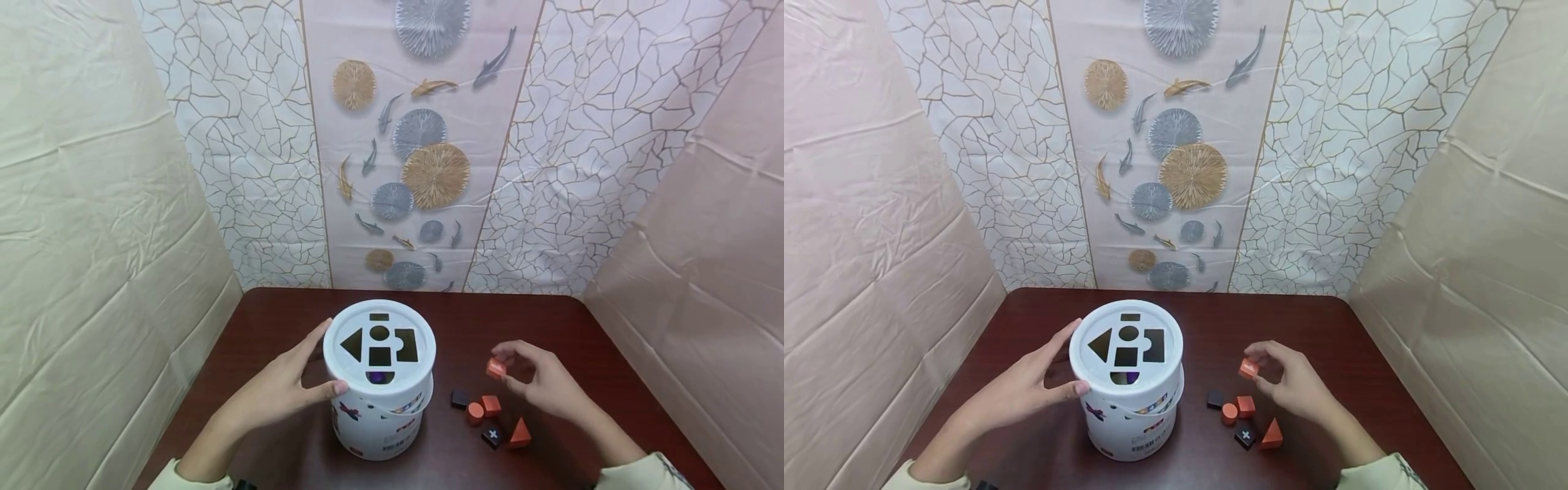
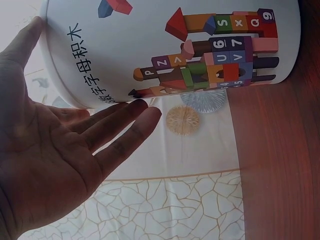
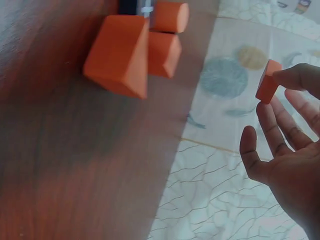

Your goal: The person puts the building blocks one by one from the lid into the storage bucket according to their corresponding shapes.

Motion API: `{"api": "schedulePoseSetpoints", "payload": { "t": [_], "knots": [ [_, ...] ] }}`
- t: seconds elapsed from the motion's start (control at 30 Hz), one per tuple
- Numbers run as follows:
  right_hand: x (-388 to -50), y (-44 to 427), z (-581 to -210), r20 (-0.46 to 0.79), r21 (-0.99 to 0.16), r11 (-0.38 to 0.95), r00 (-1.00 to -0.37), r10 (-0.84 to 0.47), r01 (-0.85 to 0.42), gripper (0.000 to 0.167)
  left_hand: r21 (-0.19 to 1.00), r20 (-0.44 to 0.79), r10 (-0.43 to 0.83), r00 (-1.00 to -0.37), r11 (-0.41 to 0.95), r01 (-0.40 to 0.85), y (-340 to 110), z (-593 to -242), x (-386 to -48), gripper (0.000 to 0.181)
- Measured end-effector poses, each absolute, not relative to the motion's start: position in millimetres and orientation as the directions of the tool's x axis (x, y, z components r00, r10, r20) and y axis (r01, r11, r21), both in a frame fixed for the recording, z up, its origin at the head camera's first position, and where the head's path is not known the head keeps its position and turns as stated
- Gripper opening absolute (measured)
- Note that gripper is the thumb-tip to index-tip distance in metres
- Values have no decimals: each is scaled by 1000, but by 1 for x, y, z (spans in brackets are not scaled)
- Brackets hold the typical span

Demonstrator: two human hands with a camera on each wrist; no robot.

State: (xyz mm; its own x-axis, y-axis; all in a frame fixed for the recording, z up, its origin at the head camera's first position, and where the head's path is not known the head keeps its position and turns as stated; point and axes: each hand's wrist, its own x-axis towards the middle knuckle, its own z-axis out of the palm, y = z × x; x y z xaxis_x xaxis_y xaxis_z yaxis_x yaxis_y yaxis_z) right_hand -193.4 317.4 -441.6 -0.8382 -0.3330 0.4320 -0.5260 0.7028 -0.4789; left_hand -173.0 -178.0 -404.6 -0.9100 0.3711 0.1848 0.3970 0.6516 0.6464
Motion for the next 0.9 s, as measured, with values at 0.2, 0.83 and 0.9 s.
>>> {"api": "schedulePoseSetpoints", "payload": {
  "t": [0.2,0.83,0.9],
  "knots": [
    [-189,307,-421,442,-509,655,-823,-357,-558,56,646,189,372,-909,649,400,-178,-404,-173,112],
    [-184,273,-369,529,-495,534,-726,-439,-685,51,653,189,371,-909,644,399,-178,-404,-172,112],
    [-184,270,-366,532,-489,535,-721,-444,-689,53,654,187,372,-909,644,398,-177,-404,-172,112]
  ]
}}
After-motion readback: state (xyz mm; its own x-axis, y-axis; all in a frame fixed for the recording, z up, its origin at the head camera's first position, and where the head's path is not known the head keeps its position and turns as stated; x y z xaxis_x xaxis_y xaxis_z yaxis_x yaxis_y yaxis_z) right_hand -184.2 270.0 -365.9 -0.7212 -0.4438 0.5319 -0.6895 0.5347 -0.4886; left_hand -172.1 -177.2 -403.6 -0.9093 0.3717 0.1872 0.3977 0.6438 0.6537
